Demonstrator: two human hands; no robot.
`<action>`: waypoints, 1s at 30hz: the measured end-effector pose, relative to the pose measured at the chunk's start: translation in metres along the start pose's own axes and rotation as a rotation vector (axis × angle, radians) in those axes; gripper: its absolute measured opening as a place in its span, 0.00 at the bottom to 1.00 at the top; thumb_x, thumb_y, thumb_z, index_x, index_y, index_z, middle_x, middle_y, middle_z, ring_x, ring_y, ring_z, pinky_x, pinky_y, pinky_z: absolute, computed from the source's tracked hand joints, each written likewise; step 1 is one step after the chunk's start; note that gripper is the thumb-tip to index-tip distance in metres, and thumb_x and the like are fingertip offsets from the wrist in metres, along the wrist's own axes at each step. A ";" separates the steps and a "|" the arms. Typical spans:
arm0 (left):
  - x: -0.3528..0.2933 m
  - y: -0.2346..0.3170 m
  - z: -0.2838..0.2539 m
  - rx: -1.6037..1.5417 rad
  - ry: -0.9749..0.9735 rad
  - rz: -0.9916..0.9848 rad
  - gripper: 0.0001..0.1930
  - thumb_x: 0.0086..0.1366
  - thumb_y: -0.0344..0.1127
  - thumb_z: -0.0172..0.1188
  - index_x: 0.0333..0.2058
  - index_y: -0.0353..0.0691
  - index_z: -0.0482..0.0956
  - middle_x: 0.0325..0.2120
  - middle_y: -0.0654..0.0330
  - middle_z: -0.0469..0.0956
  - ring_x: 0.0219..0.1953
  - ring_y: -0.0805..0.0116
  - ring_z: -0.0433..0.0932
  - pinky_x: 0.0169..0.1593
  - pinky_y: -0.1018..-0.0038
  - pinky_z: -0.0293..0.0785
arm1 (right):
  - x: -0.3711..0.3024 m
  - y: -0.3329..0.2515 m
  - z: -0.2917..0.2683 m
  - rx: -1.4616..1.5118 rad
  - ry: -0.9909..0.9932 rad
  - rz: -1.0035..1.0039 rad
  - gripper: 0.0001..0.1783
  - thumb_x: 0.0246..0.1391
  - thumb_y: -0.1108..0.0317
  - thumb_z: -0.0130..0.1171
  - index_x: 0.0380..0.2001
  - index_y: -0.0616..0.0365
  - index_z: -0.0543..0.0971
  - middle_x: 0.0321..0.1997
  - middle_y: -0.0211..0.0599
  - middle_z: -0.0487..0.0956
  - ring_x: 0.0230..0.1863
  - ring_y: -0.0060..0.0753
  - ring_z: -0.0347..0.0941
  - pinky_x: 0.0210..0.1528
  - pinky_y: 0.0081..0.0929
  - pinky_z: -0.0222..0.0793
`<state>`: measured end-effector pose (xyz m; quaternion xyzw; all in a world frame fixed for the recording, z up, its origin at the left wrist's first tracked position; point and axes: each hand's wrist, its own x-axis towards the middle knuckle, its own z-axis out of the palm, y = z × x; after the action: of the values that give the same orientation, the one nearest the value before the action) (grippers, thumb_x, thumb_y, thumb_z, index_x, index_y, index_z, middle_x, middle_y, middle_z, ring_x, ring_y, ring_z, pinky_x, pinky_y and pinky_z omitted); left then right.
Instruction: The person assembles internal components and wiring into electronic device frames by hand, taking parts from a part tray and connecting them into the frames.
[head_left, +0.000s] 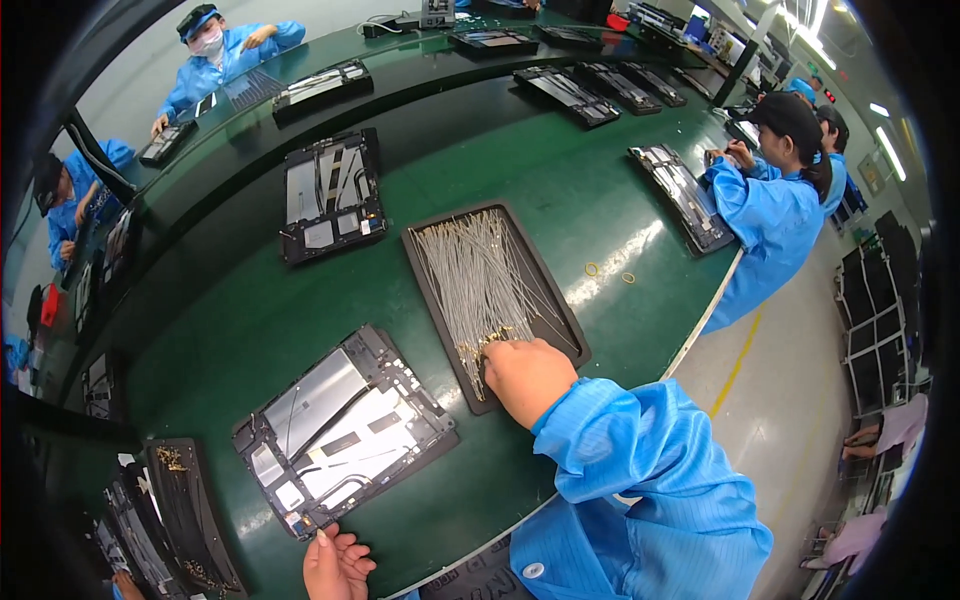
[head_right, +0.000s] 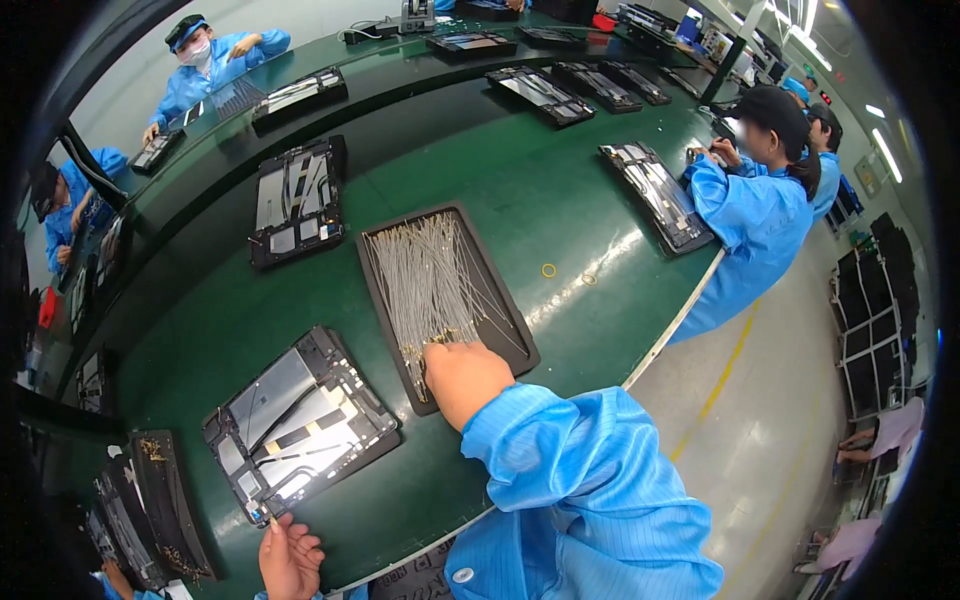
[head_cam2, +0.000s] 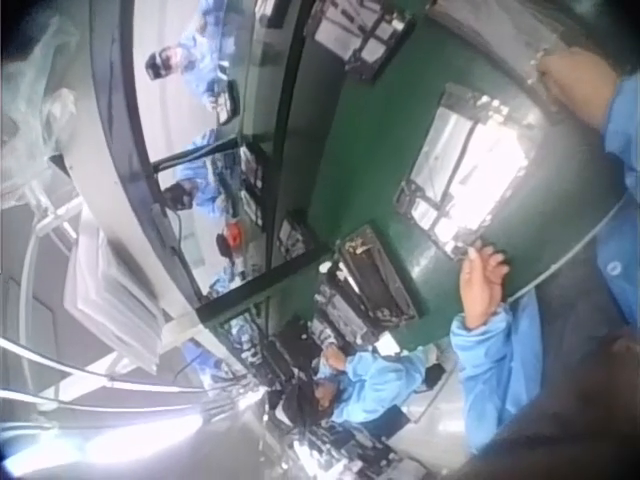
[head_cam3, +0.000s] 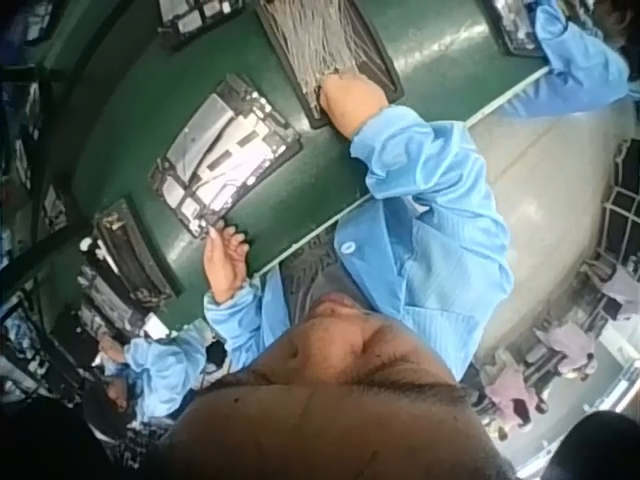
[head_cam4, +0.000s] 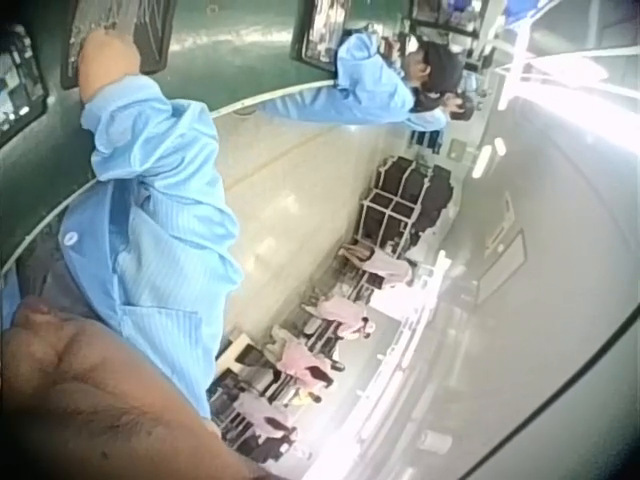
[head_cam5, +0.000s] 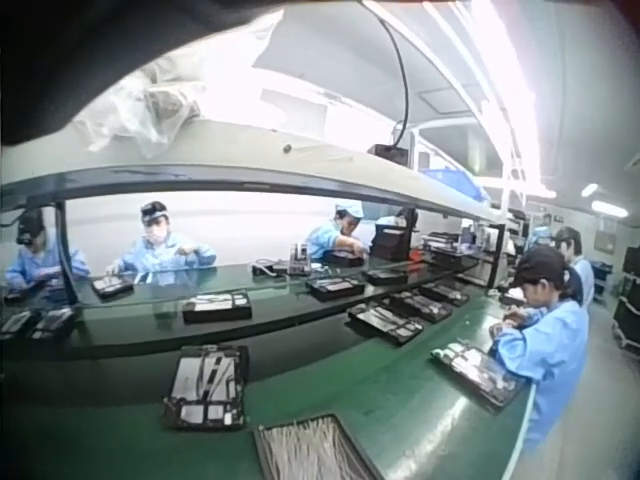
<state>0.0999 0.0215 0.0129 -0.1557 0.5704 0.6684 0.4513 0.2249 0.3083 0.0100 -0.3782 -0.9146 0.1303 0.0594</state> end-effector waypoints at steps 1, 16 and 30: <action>0.000 -0.002 0.000 0.004 0.002 0.008 0.14 0.59 0.42 0.45 0.37 0.37 0.66 0.26 0.61 0.72 0.24 0.71 0.72 0.24 0.80 0.68 | 0.002 0.000 0.000 0.008 0.005 -0.003 0.07 0.42 0.67 0.48 0.25 0.57 0.72 0.22 0.43 0.73 0.27 0.44 0.68 0.32 0.34 0.64; -0.033 -0.006 0.029 1.238 -0.242 0.933 0.16 0.53 0.31 0.52 0.41 0.31 0.67 0.34 0.48 0.69 0.35 0.60 0.69 0.42 0.66 0.65 | -0.046 -0.047 -0.064 0.352 -0.108 -0.475 0.17 0.36 0.71 0.49 0.36 0.53 0.71 0.23 0.40 0.72 0.25 0.41 0.69 0.26 0.35 0.64; 0.009 -0.012 0.076 1.489 0.128 1.292 0.10 0.44 0.23 0.55 0.29 0.36 0.71 0.27 0.55 0.68 0.36 0.50 0.65 0.44 0.62 0.60 | -0.038 -0.077 0.004 1.339 -0.461 0.276 0.21 0.49 0.71 0.45 0.48 0.61 0.59 0.26 0.31 0.71 0.24 0.18 0.64 0.28 0.18 0.63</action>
<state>0.1274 0.0936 0.0222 0.4736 0.8440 0.2469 -0.0493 0.1993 0.2286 0.0276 -0.3355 -0.5718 0.7457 0.0668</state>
